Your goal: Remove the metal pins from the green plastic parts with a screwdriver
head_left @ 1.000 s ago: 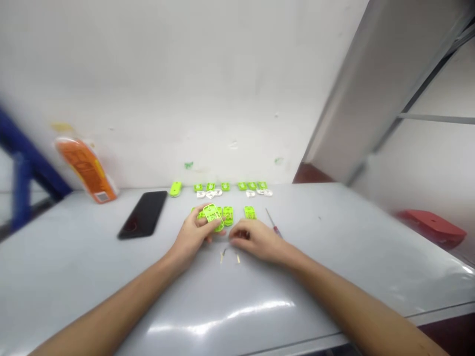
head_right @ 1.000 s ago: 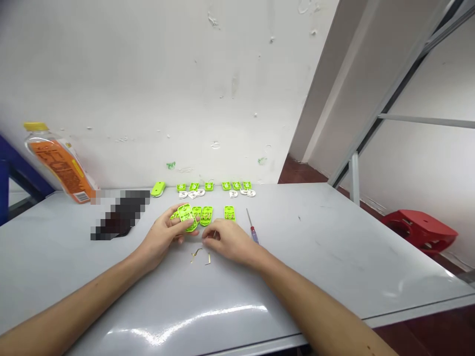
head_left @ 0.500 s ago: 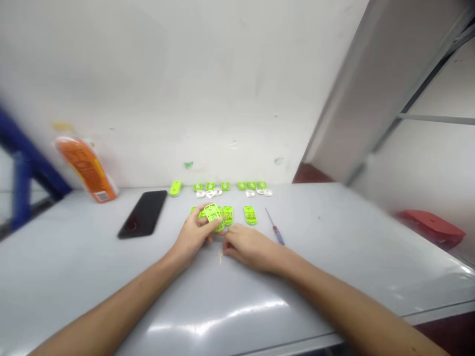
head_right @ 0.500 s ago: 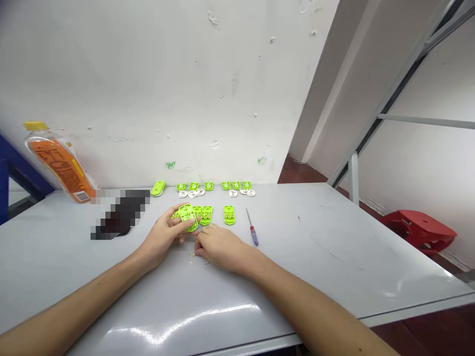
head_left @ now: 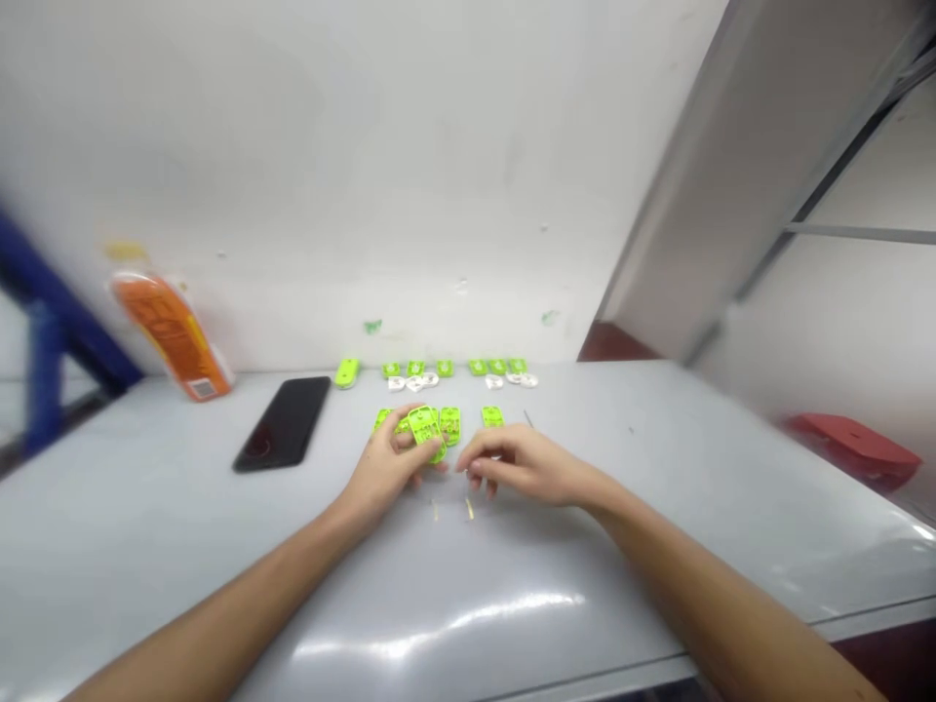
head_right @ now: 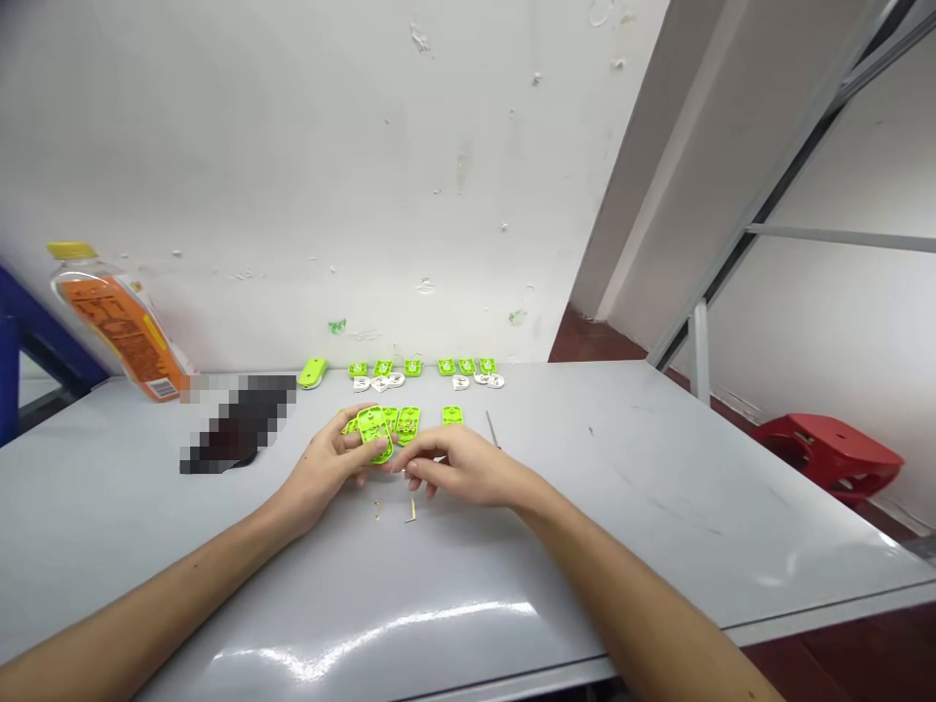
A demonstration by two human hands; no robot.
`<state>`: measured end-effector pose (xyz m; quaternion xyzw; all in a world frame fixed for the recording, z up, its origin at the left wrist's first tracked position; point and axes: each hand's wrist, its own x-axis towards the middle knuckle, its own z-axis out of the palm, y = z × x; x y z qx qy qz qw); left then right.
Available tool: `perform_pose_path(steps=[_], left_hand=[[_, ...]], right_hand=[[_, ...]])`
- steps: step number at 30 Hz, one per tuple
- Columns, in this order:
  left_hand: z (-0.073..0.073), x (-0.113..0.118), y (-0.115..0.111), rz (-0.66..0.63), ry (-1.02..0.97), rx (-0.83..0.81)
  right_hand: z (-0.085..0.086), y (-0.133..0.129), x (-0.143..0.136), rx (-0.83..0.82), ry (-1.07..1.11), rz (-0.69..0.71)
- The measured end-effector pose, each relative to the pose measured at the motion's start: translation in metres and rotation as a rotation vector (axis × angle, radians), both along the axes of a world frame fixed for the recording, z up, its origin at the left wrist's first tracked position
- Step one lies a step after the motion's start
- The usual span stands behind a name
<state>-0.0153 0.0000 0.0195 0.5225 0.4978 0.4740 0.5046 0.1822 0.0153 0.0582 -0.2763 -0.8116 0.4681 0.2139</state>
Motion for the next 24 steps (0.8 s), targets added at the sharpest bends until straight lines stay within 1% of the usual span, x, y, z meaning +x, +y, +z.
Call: perform_pose_path(steps=[4, 7, 8, 10, 12, 17, 20, 24], left_hand=[[0.001, 0.002, -0.001, -0.024, 0.018, 0.014], [-0.001, 0.001, 0.000, -0.060, 0.029, 0.039], [-0.001, 0.001, 0.000, -0.073, 0.035, 0.043], [-0.002, 0.001, -0.001, -0.096, 0.052, 0.045], [-0.002, 0.002, -0.003, -0.119, 0.071, 0.044], [-0.002, 0.007, -0.009, -0.191, 0.059, 0.046], [-0.002, 0.008, -0.011, -0.232, 0.051, 0.058], [-0.001, 0.009, -0.013, -0.236, 0.046, 0.061]], right_hand=[[-0.006, 0.002, 0.000, -0.129, 0.043, -0.033], [-0.009, 0.004, -0.002, -0.151, 0.094, -0.088], [-0.008, 0.004, -0.002, -0.126, 0.105, -0.119], [-0.007, 0.005, -0.003, -0.025, 0.099, -0.197], [-0.004, 0.004, -0.002, 0.054, 0.071, -0.242], [-0.003, 0.004, -0.001, 0.096, 0.029, -0.223], [-0.006, 0.005, -0.001, 0.151, 0.015, -0.245], [-0.009, 0.006, -0.001, 0.198, 0.011, -0.301]])
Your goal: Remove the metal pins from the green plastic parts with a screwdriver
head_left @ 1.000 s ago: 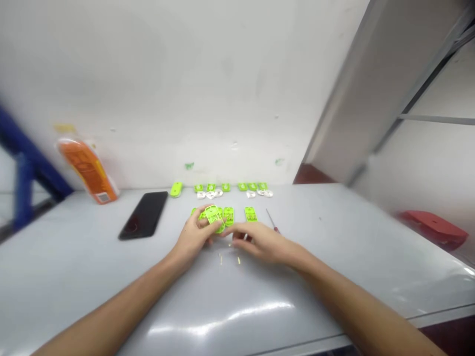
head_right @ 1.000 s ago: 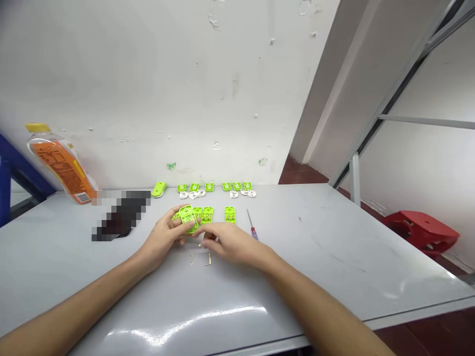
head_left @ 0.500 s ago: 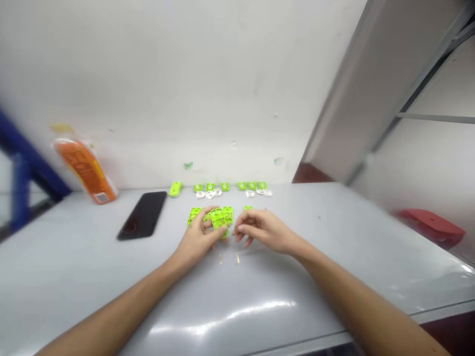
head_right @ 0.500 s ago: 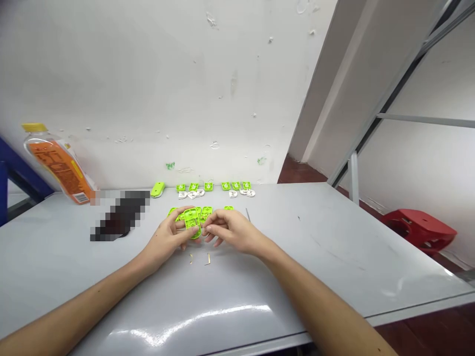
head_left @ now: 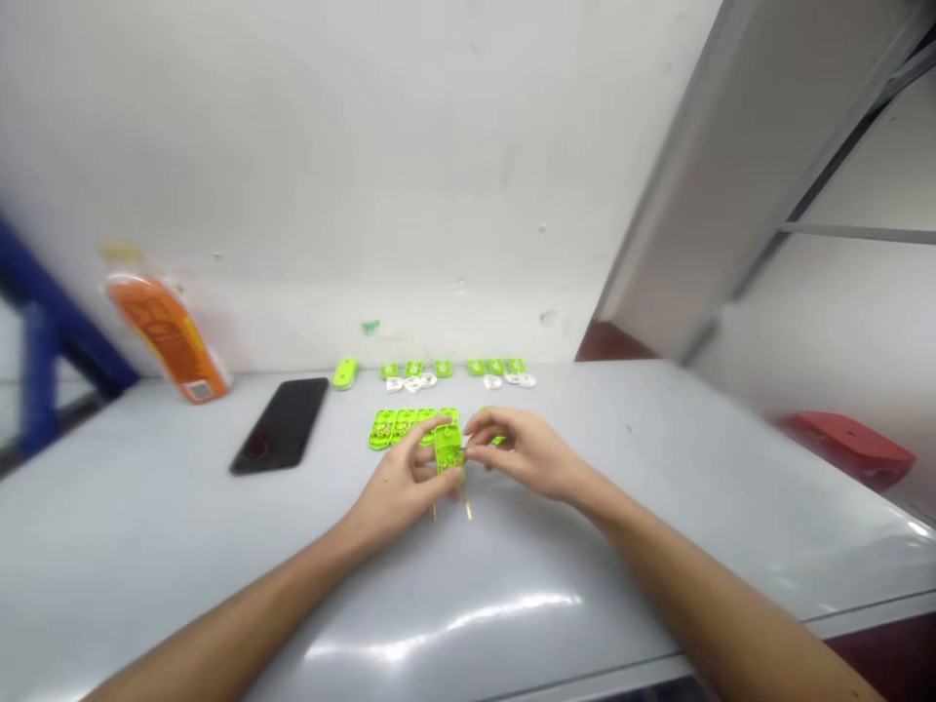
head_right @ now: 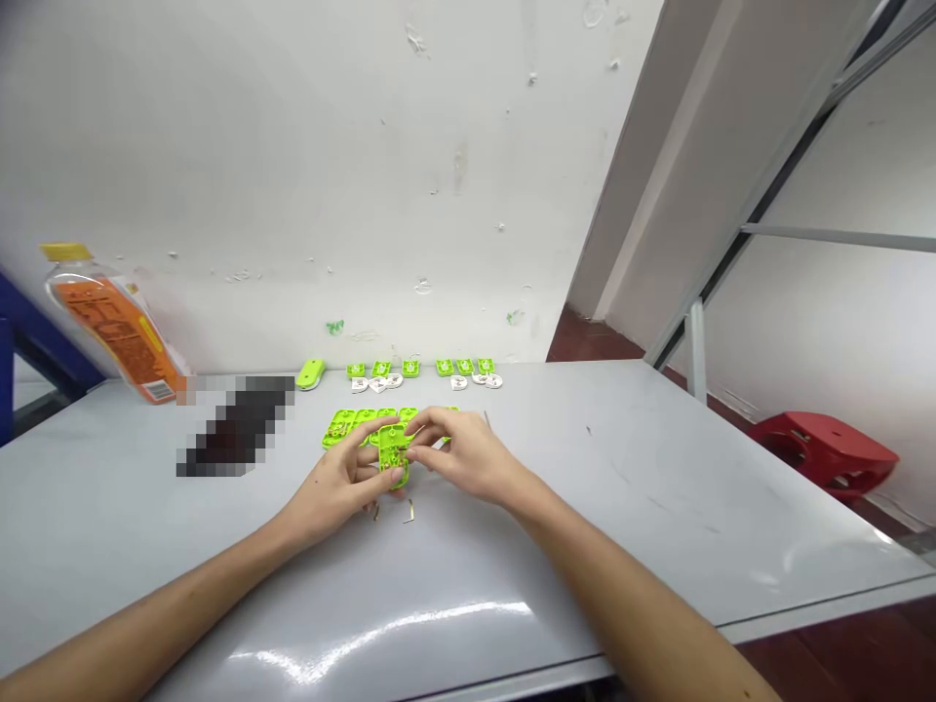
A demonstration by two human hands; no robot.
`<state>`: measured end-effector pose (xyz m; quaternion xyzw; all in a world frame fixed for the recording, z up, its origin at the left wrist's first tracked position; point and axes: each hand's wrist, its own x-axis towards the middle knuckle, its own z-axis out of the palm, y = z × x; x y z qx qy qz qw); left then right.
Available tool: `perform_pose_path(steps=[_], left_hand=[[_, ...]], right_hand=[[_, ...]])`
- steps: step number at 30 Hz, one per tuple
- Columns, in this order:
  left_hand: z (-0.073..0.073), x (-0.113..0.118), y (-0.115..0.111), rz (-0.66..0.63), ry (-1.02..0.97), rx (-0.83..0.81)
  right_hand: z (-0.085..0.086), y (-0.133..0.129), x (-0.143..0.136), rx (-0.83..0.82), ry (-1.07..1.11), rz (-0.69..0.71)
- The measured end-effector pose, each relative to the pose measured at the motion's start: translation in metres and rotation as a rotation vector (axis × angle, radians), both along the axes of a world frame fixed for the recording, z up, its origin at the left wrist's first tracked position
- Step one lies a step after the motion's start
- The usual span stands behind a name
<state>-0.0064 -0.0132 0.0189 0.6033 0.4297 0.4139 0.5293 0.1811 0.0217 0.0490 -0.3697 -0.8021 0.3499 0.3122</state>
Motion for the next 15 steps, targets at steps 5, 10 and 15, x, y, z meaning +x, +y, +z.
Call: perform_pose_path(steps=[5, 10, 15], left_hand=[[0.0017, -0.0002, -0.0016, -0.004, 0.033, -0.002], [0.0010, 0.0008, -0.0032, -0.038, 0.058, 0.028], [0.0004, 0.0011, -0.0042, -0.047, 0.078, 0.045]], right_hand=[[0.0005, -0.0015, -0.0017, 0.122, -0.085, -0.014], [0.0027, -0.0049, -0.0058, 0.256, -0.129, 0.031], [0.0013, -0.0062, -0.0084, 0.258, -0.118, 0.050]])
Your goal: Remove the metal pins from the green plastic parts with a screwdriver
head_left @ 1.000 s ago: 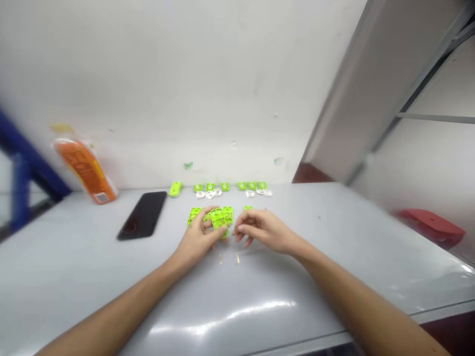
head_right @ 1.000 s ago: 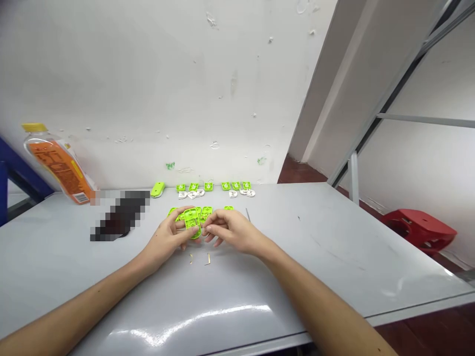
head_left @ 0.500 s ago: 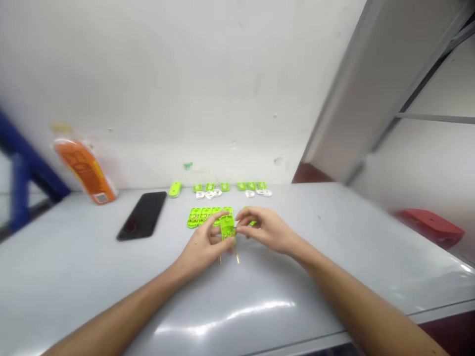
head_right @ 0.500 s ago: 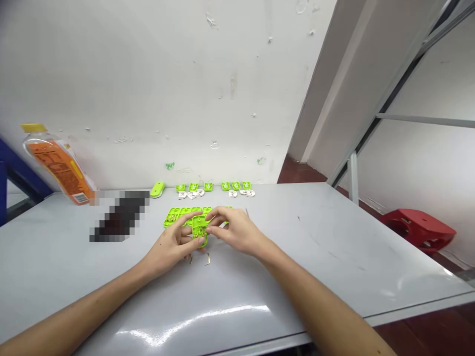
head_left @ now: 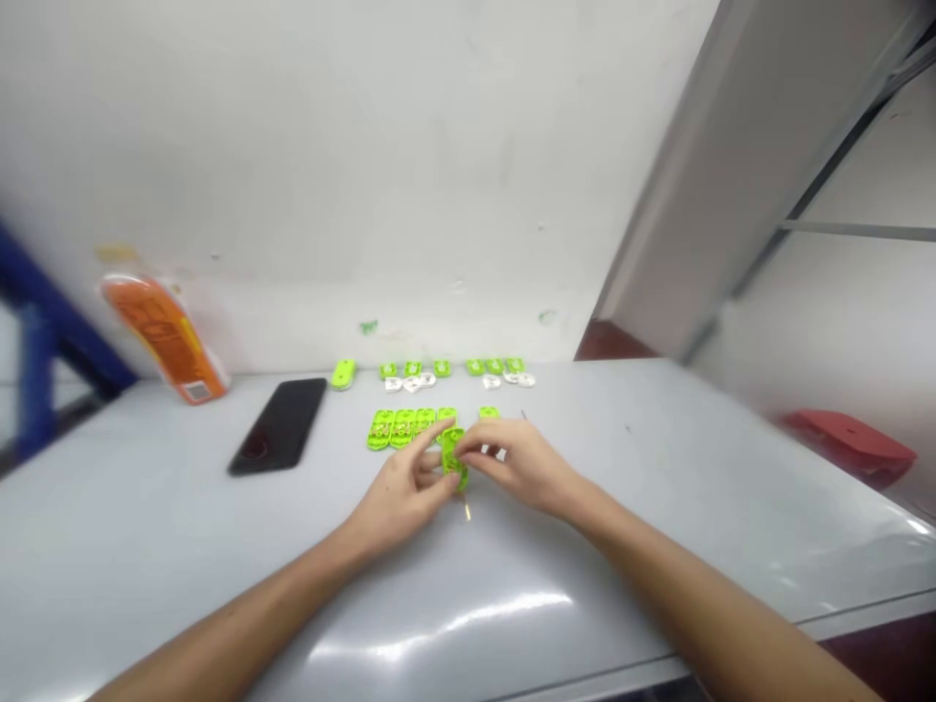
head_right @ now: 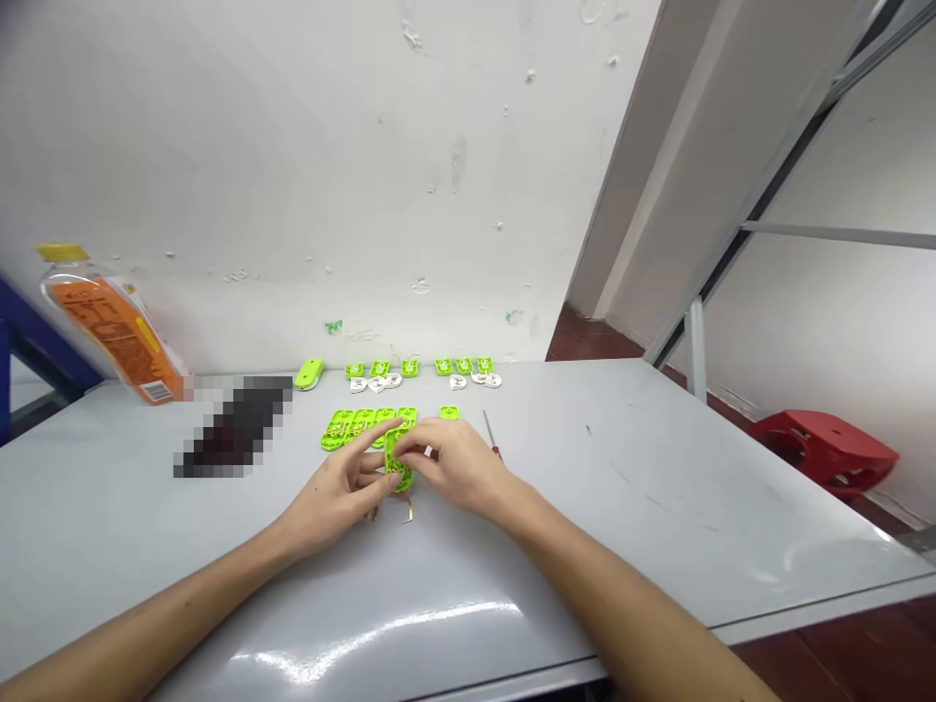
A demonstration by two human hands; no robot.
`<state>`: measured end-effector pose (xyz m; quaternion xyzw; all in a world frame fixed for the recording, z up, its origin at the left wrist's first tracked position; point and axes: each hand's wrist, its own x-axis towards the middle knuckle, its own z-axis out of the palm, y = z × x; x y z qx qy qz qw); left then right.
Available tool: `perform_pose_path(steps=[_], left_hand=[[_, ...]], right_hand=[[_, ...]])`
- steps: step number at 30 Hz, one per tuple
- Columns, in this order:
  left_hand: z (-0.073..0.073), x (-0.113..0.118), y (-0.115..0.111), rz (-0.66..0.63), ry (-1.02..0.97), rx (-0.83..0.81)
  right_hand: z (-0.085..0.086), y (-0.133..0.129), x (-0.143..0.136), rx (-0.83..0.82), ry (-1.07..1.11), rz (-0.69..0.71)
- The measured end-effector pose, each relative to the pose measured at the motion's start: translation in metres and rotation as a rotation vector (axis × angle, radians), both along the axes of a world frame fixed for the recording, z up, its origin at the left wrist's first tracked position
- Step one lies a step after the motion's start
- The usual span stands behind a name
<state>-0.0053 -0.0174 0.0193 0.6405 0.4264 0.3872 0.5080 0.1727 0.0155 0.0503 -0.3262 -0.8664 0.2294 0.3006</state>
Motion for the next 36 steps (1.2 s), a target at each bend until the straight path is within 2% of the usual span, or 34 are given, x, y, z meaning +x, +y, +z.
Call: perform_pose_path(steps=[4, 10, 14, 17, 20, 24, 27, 29, 33, 36], left_hand=[[-0.001, 0.000, 0.001, -0.012, -0.009, 0.001], [-0.001, 0.001, 0.001, -0.009, -0.039, -0.036], [0.002, -0.001, 0.003, -0.004, -0.089, -0.083], [0.000, -0.003, 0.006, 0.018, -0.120, -0.119], [-0.002, -0.004, 0.009, 0.064, -0.160, -0.196], [0.000, -0.003, 0.010, 0.110, -0.201, -0.313], [0.002, -0.004, 0.010, 0.103, -0.206, -0.336], [0.003, -0.005, 0.010, 0.087, -0.198, -0.321], [0.001, -0.006, 0.010, 0.052, -0.190, -0.301], [0.001, -0.006, 0.011, 0.073, -0.188, -0.320]], right_hand=[[-0.003, 0.001, 0.000, 0.028, -0.025, 0.017], [-0.009, 0.002, 0.000, 0.164, -0.105, 0.041], [-0.006, 0.000, 0.000, 0.212, -0.168, -0.001], [0.001, 0.000, 0.005, 0.215, -0.181, -0.086], [0.010, 0.004, 0.014, 0.184, -0.308, -0.248], [0.016, 0.008, 0.031, 0.086, -0.678, -0.527], [0.016, 0.008, 0.045, -0.061, -0.873, -0.515], [0.015, 0.008, 0.051, -0.116, -0.909, -0.491], [0.014, 0.009, 0.055, -0.136, -0.881, -0.473], [0.018, 0.010, 0.054, -0.100, -0.800, -0.473]])
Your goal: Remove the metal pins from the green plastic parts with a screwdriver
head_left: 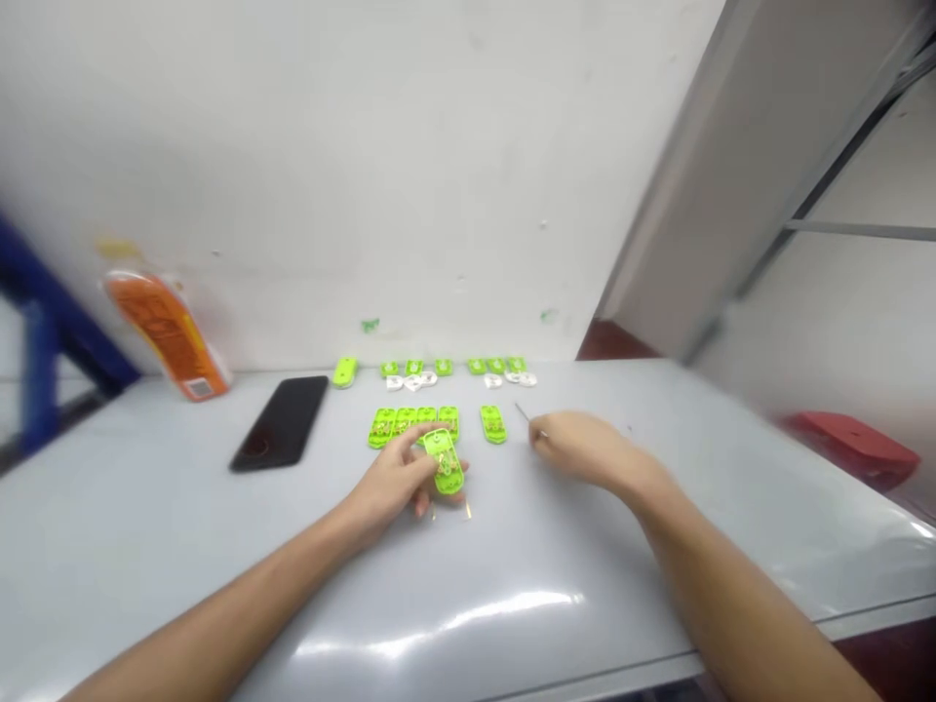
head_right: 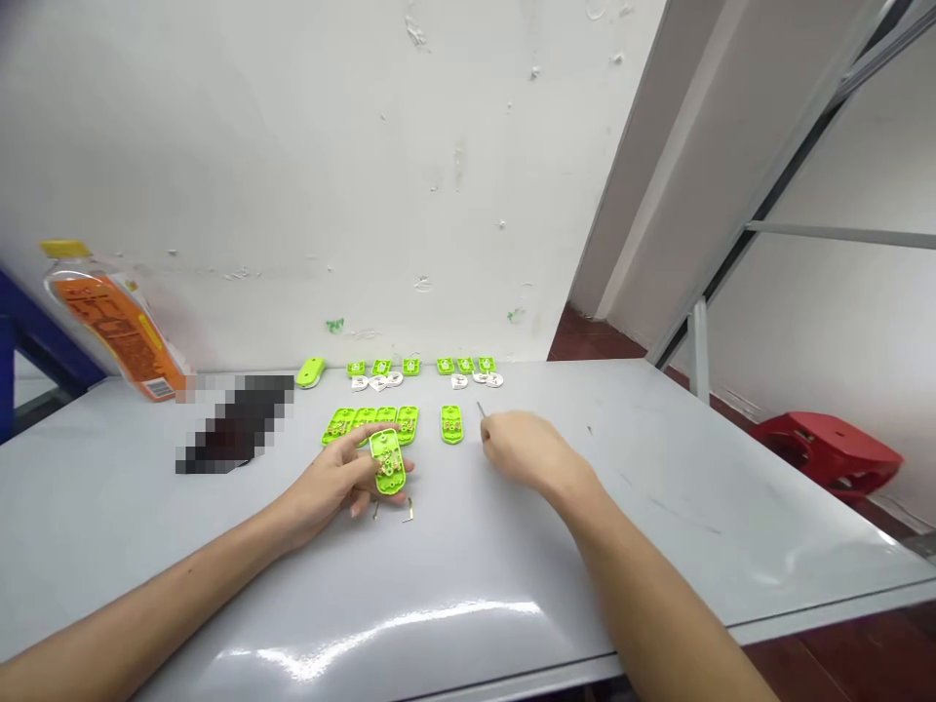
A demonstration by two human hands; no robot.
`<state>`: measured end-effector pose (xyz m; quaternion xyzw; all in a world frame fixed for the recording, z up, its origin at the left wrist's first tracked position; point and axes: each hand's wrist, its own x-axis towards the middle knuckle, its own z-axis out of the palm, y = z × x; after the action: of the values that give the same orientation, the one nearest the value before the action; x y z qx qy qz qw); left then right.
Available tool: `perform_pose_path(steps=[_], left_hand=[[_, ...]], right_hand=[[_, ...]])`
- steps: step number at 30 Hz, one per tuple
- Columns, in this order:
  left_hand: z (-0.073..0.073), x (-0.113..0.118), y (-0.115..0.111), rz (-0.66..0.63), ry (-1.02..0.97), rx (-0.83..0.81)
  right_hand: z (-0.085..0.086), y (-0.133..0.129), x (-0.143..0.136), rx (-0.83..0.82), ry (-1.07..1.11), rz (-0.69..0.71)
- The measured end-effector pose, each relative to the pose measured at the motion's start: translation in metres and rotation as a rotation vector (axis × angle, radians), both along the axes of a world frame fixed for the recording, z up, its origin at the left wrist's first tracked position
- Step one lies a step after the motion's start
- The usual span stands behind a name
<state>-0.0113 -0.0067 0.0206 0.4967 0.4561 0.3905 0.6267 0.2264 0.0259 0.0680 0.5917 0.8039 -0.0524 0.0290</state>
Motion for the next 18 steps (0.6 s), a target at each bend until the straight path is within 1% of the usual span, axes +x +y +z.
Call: perform_pose_path(steps=[3, 8, 10, 14, 16, 18], left_hand=[[0.003, 0.001, -0.001, 0.017, -0.010, -0.028], [0.006, 0.002, -0.001, 0.013, -0.032, -0.055], [0.005, 0.001, -0.001, 0.006, -0.021, -0.053], [0.000, 0.000, 0.000, -0.024, -0.020, -0.014], [-0.001, 0.000, 0.000, -0.031, -0.012, 0.006], [-0.001, 0.000, 0.000, -0.028, 0.004, 0.019]], right_hand=[[0.005, 0.001, 0.000, 0.091, 0.106, 0.027], [0.008, 0.004, -0.006, 0.386, 0.392, 0.113], [0.009, 0.001, -0.012, 0.454, 0.511, 0.148], [0.012, -0.011, -0.024, 0.422, 0.846, 0.318], [0.012, -0.019, -0.029, 0.423, 0.943, 0.393], [0.011, -0.024, -0.033, 0.445, 0.970, 0.456]])
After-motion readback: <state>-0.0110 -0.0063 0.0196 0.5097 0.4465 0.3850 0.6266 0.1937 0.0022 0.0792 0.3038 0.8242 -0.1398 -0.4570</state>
